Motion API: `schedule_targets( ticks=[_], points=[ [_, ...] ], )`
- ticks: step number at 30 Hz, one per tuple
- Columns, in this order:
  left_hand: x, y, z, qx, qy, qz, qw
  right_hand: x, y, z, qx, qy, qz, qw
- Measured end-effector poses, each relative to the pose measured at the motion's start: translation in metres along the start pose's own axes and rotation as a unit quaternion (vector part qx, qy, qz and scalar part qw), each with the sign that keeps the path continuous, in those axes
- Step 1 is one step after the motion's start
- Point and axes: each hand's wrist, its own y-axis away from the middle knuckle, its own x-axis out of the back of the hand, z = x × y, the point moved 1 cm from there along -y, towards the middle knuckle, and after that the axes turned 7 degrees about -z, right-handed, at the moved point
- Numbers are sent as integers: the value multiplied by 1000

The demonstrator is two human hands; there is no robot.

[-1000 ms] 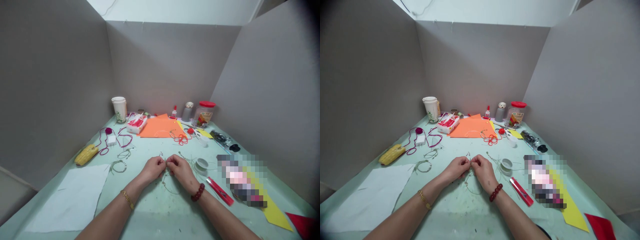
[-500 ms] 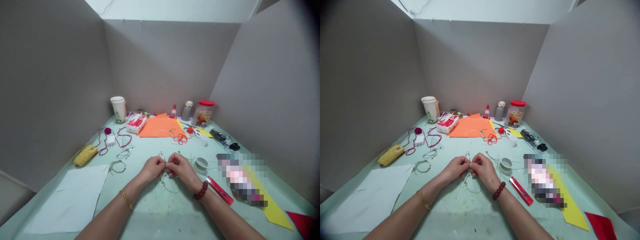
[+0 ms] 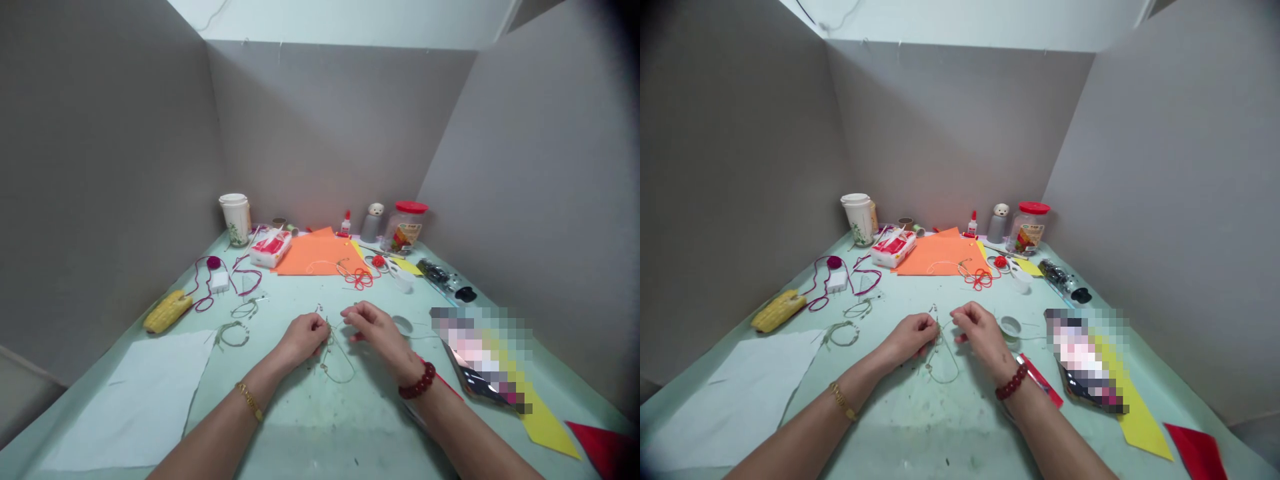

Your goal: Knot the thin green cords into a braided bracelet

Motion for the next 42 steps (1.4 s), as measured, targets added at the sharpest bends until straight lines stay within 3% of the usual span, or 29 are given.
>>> schedule_targets(
  ticks=[5, 8, 10, 12, 14, 16, 18, 21, 24, 28, 35, 42],
  points=[
    [0, 3, 5, 4, 3, -1, 1000, 13, 1, -9, -3, -113, -23, 993],
    [-1, 3, 5, 6, 10, -3, 1000, 17, -3, -7, 8, -36, 1, 999],
    [-1, 2, 3, 5, 13, -5, 1000, 17, -6, -3, 6, 86, 18, 996],
    [-1, 1, 2, 4, 14, -4, 1000, 15, -7, 0, 27, 254, 54, 965],
    [-1, 0, 1, 5, 14, -1, 1000, 12, -7, -1, 83, 401, 108, 906],
    [-1, 0, 1, 7, 13, 0, 1000, 6, -6, -4, 127, 454, 135, 872],
    [-1, 0, 1, 7, 10, 0, 1000, -1, -6, -5, 108, 410, 101, 900],
    [-2, 1, 3, 10, 5, 4, 1000, -13, -8, -3, -2, 271, -5, 963],
    [-2, 2, 5, 4, 14, 2, 1000, -18, -9, 2, -98, 139, -78, 982],
    [-1, 3, 5, 5, 15, -6, 1000, -14, -6, 8, -142, 63, -113, 981],
    [-1, 4, 6, 9, 20, -6, 1000, -8, 4, 14, -150, 111, -105, 977],
    [-1, 4, 6, 10, 19, -5, 1000, 4, 6, 9, -158, 206, -159, 953]
  ],
)
